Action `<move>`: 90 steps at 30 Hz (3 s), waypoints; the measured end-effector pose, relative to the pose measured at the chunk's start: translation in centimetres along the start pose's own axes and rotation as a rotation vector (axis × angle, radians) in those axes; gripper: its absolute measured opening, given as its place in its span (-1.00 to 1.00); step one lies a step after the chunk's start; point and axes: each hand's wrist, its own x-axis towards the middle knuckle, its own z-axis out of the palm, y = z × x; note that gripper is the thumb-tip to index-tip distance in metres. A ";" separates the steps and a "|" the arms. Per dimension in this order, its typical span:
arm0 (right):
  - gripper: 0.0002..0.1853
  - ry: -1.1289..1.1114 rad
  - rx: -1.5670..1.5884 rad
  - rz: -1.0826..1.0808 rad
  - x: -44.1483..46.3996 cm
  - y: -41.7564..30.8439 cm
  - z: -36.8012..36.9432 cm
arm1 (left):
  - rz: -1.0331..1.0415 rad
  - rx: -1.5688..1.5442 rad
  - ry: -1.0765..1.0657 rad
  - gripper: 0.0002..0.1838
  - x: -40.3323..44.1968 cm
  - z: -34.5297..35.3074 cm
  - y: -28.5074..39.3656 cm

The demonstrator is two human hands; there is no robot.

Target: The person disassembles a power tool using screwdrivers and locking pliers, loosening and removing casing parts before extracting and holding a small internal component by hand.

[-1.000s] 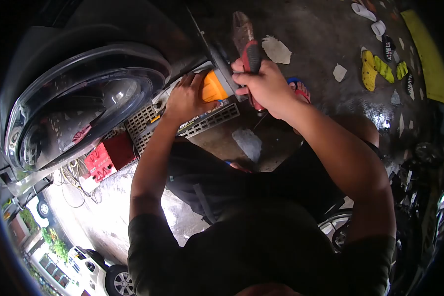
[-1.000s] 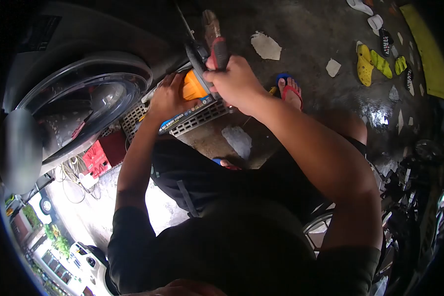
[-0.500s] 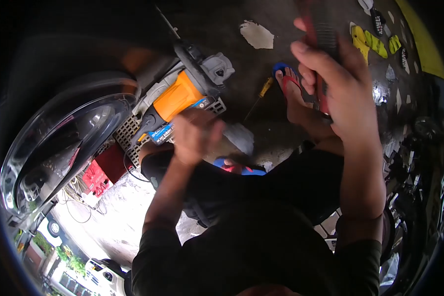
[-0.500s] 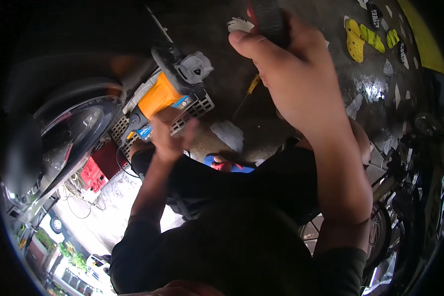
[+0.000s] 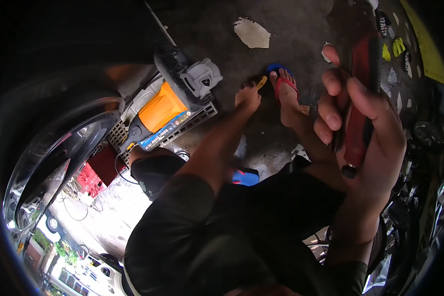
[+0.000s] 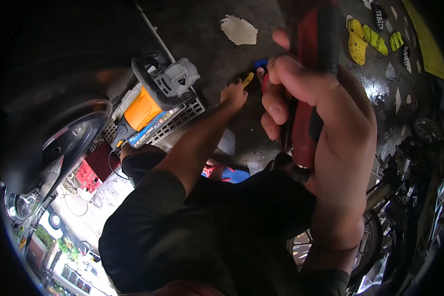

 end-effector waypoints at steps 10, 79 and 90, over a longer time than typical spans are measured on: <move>-0.51 -0.292 0.251 0.004 1.0 -0.4 -0.3 | 0.998 -0.948 0.881 -0.72 -18.4 -26.3 1.2; -0.46 -0.005 -0.895 -0.942 0.9 2.1 3.5 | 0.587 -0.630 1.095 -0.76 -13.3 -25.7 -3.9; -0.46 -0.015 -1.378 -1.218 -0.6 -0.6 5.7 | 0.652 -0.473 1.019 -0.63 -13.7 -26.6 -4.7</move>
